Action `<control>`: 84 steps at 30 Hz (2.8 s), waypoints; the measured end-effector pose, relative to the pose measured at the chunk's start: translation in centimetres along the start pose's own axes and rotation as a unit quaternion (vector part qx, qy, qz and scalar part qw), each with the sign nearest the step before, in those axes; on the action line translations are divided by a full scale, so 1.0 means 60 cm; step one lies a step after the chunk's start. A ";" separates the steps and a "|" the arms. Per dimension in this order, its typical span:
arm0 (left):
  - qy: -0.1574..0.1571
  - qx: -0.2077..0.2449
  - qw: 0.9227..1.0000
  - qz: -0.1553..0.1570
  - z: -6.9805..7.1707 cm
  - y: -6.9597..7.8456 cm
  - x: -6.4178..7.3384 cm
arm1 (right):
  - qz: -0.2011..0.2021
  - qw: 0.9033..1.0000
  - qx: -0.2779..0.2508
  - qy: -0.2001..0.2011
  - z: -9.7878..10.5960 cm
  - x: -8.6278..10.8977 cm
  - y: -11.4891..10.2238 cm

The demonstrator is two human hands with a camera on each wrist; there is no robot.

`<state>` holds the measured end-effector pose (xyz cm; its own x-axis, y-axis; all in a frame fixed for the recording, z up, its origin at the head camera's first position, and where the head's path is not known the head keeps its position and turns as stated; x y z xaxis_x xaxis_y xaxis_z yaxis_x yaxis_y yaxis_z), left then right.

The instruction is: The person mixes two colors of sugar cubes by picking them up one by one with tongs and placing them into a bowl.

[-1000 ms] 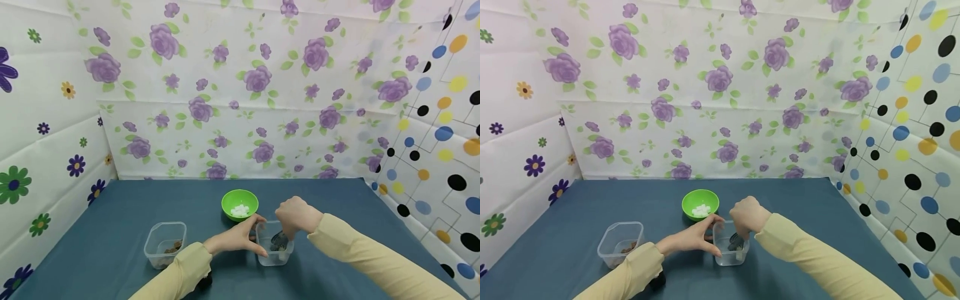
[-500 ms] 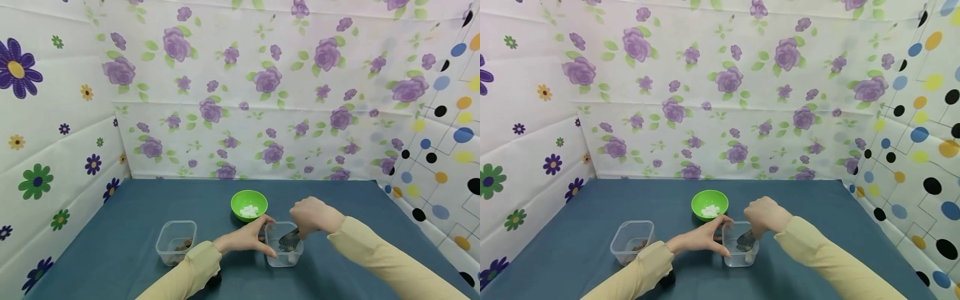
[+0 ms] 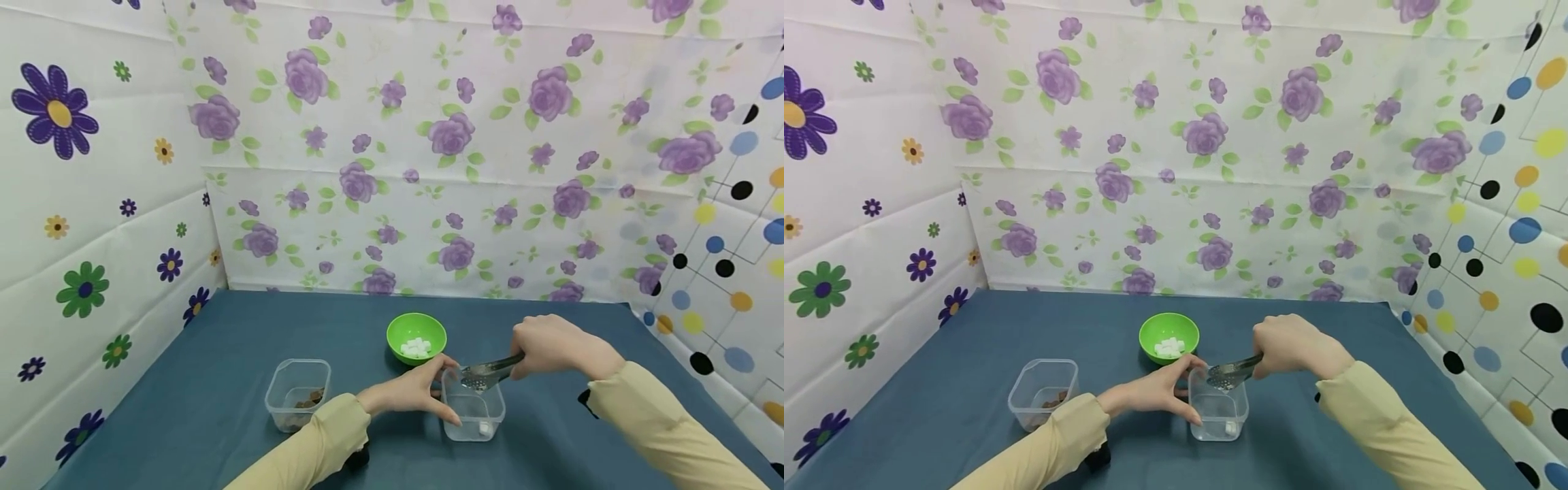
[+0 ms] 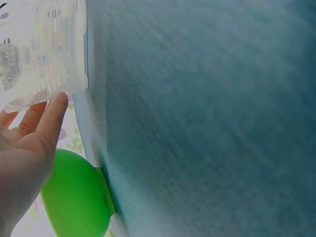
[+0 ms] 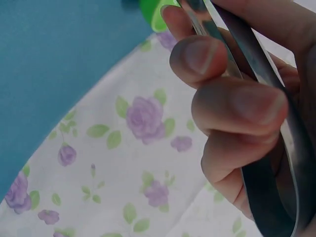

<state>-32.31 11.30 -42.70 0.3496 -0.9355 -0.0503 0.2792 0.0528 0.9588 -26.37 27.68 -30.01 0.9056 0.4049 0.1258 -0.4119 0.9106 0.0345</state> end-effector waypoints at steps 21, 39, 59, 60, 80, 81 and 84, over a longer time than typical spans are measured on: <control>-0.007 0.015 1.000 0.014 0.001 -0.005 0.000 | -0.009 0.998 -0.050 0.029 0.052 -0.072 0.021; -0.015 0.018 0.999 0.021 0.001 -0.001 -0.002 | -0.050 0.995 -0.087 0.010 -0.011 -0.144 0.022; 0.003 0.009 0.999 0.034 -0.001 -0.001 0.005 | -0.057 0.989 -0.127 -0.048 0.034 -0.018 0.024; 0.003 0.010 0.999 0.034 -0.001 -0.001 0.005 | -0.055 0.989 -0.120 -0.061 0.031 -0.016 0.019; -0.005 -0.008 1.000 0.017 0.000 0.005 0.000 | -0.089 0.985 0.002 -0.149 -0.028 -0.035 -0.047; -0.006 -0.006 1.000 0.018 -0.001 0.005 0.000 | -0.092 0.984 0.007 -0.152 -0.031 -0.036 -0.049; -0.011 -0.003 1.000 0.016 -0.004 0.004 0.002 | -0.092 0.983 0.019 -0.159 -0.037 -0.037 -0.057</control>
<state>-32.00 11.26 -42.52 0.3392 -0.9406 -0.0138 0.2736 0.0846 0.9581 -26.77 23.85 -32.61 0.8905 0.1820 0.4170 -0.2534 0.9596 0.1221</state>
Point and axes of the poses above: each hand's wrist, its own x-axis away from the middle knuckle, its own z-axis out of the back of the hand, y = z × x, the point moved 5 cm from there along -x, towards the middle knuckle, and after that the axes turned 4 degrees about x, right-handed, at the moved point
